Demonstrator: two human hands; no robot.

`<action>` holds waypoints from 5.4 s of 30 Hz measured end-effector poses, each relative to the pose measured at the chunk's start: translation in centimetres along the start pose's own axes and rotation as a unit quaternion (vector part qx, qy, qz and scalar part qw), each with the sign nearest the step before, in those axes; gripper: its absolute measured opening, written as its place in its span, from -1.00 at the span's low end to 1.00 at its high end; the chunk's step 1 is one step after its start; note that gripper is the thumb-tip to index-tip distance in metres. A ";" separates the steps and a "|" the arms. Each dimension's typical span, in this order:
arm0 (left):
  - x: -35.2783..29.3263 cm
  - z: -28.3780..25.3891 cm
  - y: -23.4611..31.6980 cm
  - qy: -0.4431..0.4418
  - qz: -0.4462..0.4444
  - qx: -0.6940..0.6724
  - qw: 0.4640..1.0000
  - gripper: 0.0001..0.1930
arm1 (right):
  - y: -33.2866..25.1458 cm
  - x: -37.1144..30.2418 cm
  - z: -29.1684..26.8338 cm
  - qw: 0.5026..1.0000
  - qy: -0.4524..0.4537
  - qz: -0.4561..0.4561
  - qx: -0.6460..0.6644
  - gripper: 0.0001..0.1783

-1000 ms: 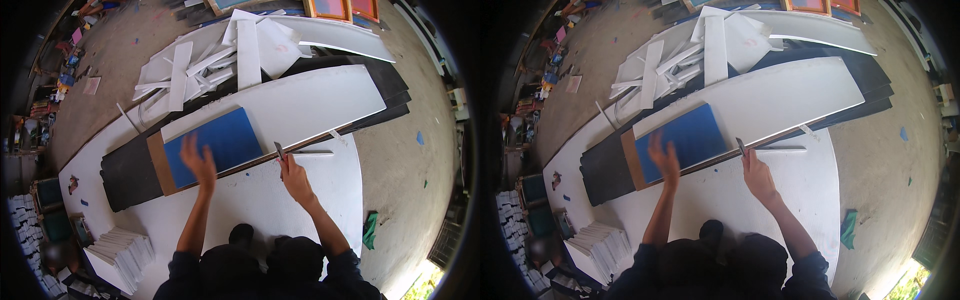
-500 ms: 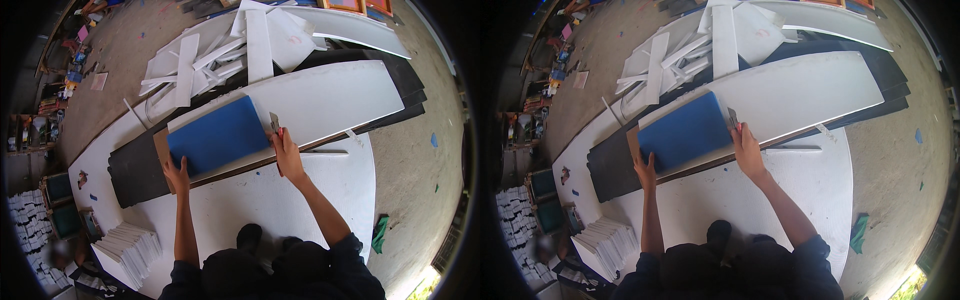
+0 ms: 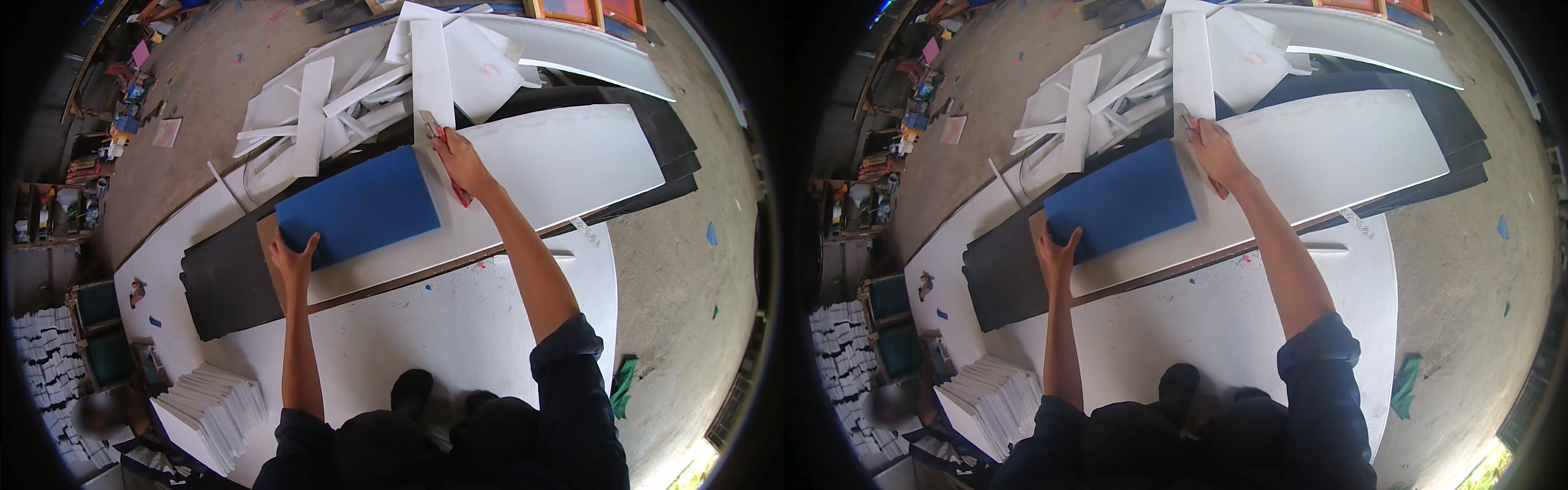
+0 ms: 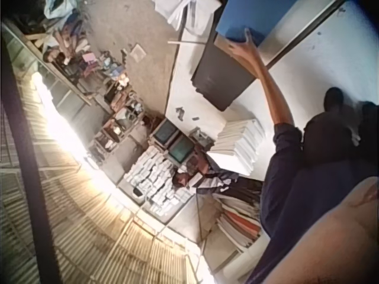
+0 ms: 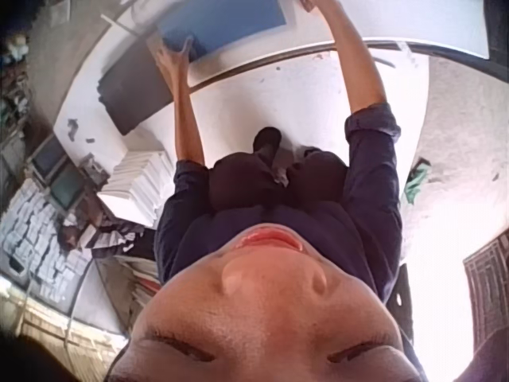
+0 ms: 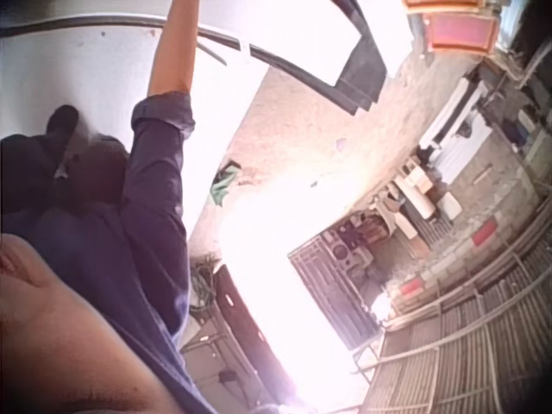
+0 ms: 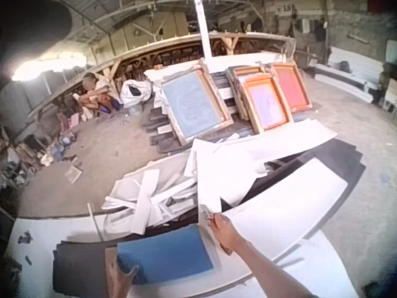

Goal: The person sits on the floor and uses a utility knife to cut white foam sheets. They place a blue rectangular template on the foam to guide the cuts, trimming the foam along the template's edges. The person repeatedly aligns the template, cuts the foam, and removes the excess pieces.

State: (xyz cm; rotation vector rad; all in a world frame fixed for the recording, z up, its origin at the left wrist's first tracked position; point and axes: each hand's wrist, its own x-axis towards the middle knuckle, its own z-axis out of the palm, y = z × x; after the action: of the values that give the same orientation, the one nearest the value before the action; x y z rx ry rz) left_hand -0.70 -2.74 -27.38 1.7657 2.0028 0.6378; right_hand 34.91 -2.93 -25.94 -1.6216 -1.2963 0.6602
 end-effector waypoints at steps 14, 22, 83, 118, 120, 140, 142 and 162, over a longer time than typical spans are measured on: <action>-5.9 -1.9 -0.3 -0.004 -0.060 0.020 0.998 -0.10 | -3.8 -12.7 -2.5 0.944 0.043 0.221 0.242 -0.68; -6.3 -1.8 0.5 0.005 -0.066 0.116 0.991 -0.11 | -3.7 -16.7 -2.0 0.937 0.001 0.245 0.248 -0.63; -7.6 -0.7 3.0 0.151 -0.006 0.245 0.958 -0.17 | -3.3 -16.5 -1.3 0.965 0.050 0.178 0.188 -0.74; -1.7 11.9 16.6 -0.006 0.334 0.063 0.940 -0.76 | -6.3 -7.6 2.9 0.928 -0.128 0.160 -0.312 -0.82; -1.9 12.0 16.4 0.002 0.335 0.058 0.940 -0.75 | -6.2 -8.0 3.0 0.933 -0.121 0.164 -0.296 -0.81; -2.0 11.5 16.8 -0.005 0.328 0.036 0.944 -0.71 | -6.7 -10.1 1.0 0.921 -0.087 0.086 -0.369 -0.88; -2.0 11.6 16.6 -0.002 0.328 0.023 0.944 -0.71 | -6.5 -9.2 1.8 0.917 -0.090 0.094 -0.376 -0.89; -2.1 11.4 16.4 0.036 0.328 0.045 0.943 -0.68 | -8.7 -19.8 -1.3 0.899 -0.252 0.234 -0.270 -0.76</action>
State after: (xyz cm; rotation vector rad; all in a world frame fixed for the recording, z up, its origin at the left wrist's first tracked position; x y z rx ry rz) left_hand 19.38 -2.31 -27.35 2.5182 1.4702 0.8189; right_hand 26.18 -21.92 -20.24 -2.3691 -1.5569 1.1435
